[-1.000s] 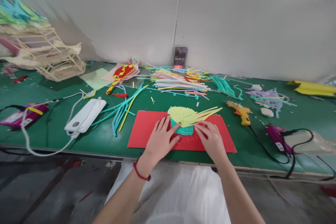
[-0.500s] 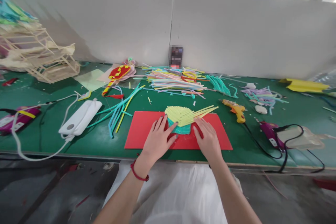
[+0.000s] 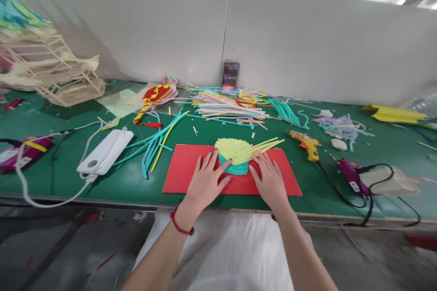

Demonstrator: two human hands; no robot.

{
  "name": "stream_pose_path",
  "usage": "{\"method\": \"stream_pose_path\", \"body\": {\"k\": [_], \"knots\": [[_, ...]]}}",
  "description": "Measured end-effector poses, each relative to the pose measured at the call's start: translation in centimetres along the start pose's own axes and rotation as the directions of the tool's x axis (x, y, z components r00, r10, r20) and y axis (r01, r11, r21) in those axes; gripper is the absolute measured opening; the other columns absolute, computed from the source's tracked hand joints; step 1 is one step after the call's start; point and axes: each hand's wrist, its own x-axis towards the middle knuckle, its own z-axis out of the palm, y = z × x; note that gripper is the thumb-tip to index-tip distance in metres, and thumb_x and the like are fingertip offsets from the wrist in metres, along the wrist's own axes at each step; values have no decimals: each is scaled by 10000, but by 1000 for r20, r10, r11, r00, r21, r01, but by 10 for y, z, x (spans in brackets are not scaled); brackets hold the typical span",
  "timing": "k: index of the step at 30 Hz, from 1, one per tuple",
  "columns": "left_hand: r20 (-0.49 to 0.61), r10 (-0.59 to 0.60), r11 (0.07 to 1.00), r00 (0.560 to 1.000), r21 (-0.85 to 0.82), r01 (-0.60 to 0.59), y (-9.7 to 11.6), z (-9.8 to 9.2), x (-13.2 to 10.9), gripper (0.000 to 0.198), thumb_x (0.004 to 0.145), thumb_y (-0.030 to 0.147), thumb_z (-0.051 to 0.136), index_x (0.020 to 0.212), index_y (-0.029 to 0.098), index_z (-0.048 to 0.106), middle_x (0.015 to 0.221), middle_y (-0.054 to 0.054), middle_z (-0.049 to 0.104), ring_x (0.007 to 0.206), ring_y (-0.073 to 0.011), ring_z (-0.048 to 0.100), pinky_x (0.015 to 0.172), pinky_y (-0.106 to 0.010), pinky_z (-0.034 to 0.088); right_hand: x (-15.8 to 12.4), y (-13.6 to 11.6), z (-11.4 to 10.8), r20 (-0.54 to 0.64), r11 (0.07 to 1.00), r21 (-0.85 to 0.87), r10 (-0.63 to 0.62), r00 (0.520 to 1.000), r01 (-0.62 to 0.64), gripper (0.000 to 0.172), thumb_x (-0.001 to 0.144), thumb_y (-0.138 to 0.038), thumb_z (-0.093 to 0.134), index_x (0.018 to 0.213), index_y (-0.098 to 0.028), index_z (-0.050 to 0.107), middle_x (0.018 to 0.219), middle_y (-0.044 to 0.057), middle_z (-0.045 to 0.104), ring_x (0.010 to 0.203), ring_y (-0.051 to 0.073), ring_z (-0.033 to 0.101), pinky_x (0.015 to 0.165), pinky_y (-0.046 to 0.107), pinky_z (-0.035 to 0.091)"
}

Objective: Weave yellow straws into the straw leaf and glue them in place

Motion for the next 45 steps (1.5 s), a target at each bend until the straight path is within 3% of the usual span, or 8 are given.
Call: {"method": "stream_pose_path", "body": {"k": [12,19,32,38,45], "knots": [[29,4,1000,1000,18,-4,2,-4,1,466,943,420,491,1397,321,458,1530,-135,329,1395,-314,329,1090,-558,317,0,1,1,-66,993,114,35,997,-28,411,971,-366,364,1242,-196,623,1355,115,568,1274,258,511,1074,512,372],[10,9,1000,1000,26,-9,1,0,1,461,953,421,467,1404,326,445,1536,-110,326,1394,-317,328,1086,-558,324,1,-4,-9,-127,975,210,-43,991,69,367,960,-309,414,1232,-208,639,1361,107,563,1283,253,504,1034,463,453],[29,0,1000,1000,25,-1,1,-2,1,464,947,409,485,1403,325,450,1531,-120,332,1392,-319,332,1091,-552,318,0,-4,-7,-67,982,161,-90,994,100,343,960,-302,423,1169,-215,680,1344,84,580,1269,261,517,1025,462,459],[30,3,1000,1000,27,-4,2,-2,2,458,950,411,479,1398,322,456,1532,-120,330,1395,-319,328,1088,-555,322,0,-4,-8,-2,990,103,-98,995,97,429,974,-333,388,1361,-204,522,1404,91,520,1328,251,450,1056,468,424],[12,4,1000,1000,27,-5,0,0,0,465,946,414,484,1403,334,444,1543,-88,316,1393,-317,332,1087,-554,329,0,-4,-7,45,990,52,-136,990,133,416,990,-355,342,1338,-260,549,1419,63,502,1327,245,451,1066,474,405]]}}
